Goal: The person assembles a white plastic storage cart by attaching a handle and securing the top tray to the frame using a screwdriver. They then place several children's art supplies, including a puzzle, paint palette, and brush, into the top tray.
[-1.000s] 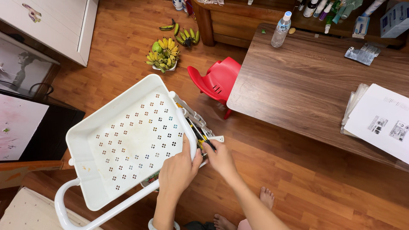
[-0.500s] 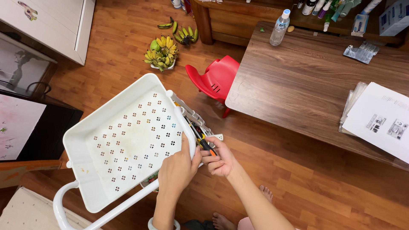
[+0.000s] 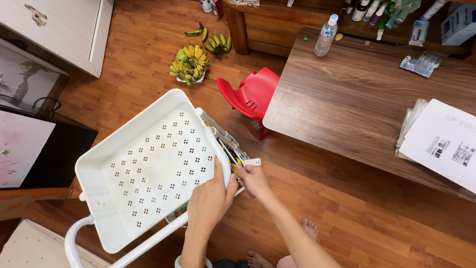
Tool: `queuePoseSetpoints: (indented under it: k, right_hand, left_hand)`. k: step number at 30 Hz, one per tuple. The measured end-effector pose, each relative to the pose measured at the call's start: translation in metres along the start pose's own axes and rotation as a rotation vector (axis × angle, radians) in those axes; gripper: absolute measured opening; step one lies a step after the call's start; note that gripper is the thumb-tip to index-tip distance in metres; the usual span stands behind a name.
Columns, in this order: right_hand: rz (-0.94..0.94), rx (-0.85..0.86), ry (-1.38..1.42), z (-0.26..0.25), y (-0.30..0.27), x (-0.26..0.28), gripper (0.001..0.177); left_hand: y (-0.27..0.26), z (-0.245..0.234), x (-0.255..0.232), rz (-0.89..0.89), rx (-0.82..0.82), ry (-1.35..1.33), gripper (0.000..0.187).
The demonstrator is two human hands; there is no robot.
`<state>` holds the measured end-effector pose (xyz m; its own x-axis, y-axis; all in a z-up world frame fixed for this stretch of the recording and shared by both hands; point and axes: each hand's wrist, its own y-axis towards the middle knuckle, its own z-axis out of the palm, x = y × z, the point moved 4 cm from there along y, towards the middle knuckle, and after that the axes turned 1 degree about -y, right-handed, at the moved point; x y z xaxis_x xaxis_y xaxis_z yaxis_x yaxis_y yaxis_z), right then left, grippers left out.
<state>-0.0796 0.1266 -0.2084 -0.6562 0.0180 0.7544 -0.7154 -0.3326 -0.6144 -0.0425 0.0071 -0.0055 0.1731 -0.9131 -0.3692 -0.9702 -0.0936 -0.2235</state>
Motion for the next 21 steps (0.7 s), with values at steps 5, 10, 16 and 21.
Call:
queuePoseSetpoints:
  k: [5,10,16,21]
  right_hand:
    - [0.655,0.877,1.144,0.001,-0.005,-0.002,0.039]
    - [0.675,0.987,1.297,0.004,-0.011,-0.006,0.043]
    - [0.528,0.683,0.861,-0.034,-0.029,-0.022,0.044]
    - [0.504,0.453,0.818,-0.103,-0.070,-0.043,0.038]
  left_hand:
    - [-0.001,-0.001,-0.001,-0.011,0.010,-0.002,0.074]
    - [0.000,-0.002,0.000,-0.055,0.039,-0.017,0.080]
    - [-0.020,-0.011,0.008,0.074,-0.163,0.013,0.070]
    - [-0.071,-0.020,0.066,0.115,-0.232,0.103,0.081]
